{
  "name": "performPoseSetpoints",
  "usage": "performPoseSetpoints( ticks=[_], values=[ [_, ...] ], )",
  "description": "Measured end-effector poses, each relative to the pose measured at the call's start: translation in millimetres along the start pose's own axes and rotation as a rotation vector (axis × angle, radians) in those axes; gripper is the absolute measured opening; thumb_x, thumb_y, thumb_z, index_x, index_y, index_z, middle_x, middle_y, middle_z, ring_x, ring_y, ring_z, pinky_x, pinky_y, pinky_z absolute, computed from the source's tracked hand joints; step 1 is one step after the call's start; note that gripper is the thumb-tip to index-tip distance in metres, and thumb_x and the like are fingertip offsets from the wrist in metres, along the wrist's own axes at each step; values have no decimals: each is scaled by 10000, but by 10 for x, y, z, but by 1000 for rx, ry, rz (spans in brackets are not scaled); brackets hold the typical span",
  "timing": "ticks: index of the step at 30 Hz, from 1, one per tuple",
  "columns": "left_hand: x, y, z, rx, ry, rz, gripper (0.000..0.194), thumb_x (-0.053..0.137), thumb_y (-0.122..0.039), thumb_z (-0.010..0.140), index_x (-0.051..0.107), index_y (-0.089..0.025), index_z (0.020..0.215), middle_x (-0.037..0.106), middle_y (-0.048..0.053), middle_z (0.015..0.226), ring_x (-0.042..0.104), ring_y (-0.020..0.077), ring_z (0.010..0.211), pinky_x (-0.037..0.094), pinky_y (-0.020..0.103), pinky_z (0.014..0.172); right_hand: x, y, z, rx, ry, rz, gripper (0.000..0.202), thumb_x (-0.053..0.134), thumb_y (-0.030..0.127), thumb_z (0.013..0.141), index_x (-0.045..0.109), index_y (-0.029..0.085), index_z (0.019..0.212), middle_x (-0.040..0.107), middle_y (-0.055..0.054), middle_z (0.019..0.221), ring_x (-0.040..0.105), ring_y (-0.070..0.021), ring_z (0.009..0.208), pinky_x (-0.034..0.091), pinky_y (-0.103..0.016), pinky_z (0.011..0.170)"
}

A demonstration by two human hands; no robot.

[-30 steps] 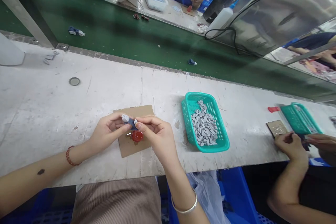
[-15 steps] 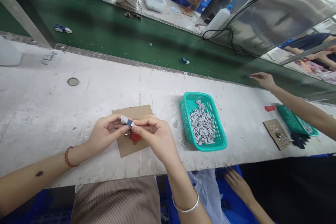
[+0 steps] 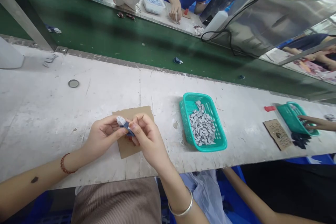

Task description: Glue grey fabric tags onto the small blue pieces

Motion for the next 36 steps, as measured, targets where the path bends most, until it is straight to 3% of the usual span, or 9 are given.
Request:
performPoseSetpoints(
  ticks=[5,10,14,17,20,26,29,32,36],
  values=[
    [-21,27,15,-25,-7,-9,142,672,-311,860,689,-181,915,745,55,830,721,202,780,599,312,727,41,-46,3,-36,-105,44,298,609,481,889,468,232,806,412,73,640,362,-80,488,328,-219,470],
    [14,13,16,-42,-9,-29,273,678,-319,851,651,-197,1095,715,74,1027,694,199,909,583,289,765,102,-98,24,-73,-186,89,283,654,447,850,490,227,779,466,57,658,389,-87,503,343,-218,473],
    [8,0,11,-72,-55,22,344,740,-311,792,648,-208,1107,705,57,978,677,184,841,568,255,657,146,-84,-3,-85,-146,128,284,633,459,856,509,219,767,496,38,688,439,-93,544,387,-212,497],
    [-38,6,64,-99,-32,50,329,747,-328,782,672,-191,1072,697,40,828,617,132,647,512,226,550,53,-20,-44,-96,-70,132,264,529,469,920,566,216,853,539,31,664,492,-102,554,422,-225,528],
    [-139,15,151,-143,-67,51,299,766,-369,755,676,-176,966,669,11,701,433,53,429,373,194,414,-345,91,-79,-163,-119,-26,250,493,426,940,618,211,951,610,7,692,569,-126,609,462,-251,571],
    [-351,63,271,-252,-185,144,395,836,-431,637,654,-152,849,626,-5,625,381,40,379,294,193,385,-1870,285,-15,-313,-530,-989,268,432,284,957,660,171,1039,706,-96,987,662,-214,858,535,-362,753],
    [-430,108,304,-277,-223,224,455,839,-446,627,670,-144,922,617,-9,645,367,38,394,287,195,394,-2431,235,131,-295,-464,-1148,274,474,164,875,695,163,1037,710,-124,1075,651,-276,1003,519,-445,884],
    [-475,128,350,-292,-273,285,492,812,-493,650,666,-148,971,599,-19,657,336,37,403,269,195,390,-2651,161,250,-280,-305,-1235,274,508,110,823,740,186,947,730,-105,1035,664,-283,1003,525,-430,910],
    [-511,49,486,-337,-329,340,551,785,-542,660,655,-149,1024,510,-53,611,310,47,433,249,189,394,-2694,108,303,-289,-187,-1335,280,474,124,868,749,172,888,733,-119,970,681,-283,947,544,-405,858]
  ],
)
Point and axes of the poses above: each hand's wrist, its own z-axis towards the middle knuckle, its own x-axis out of the palm, y = z × x, the point moved 5 cm from there along z, towards the middle knuckle
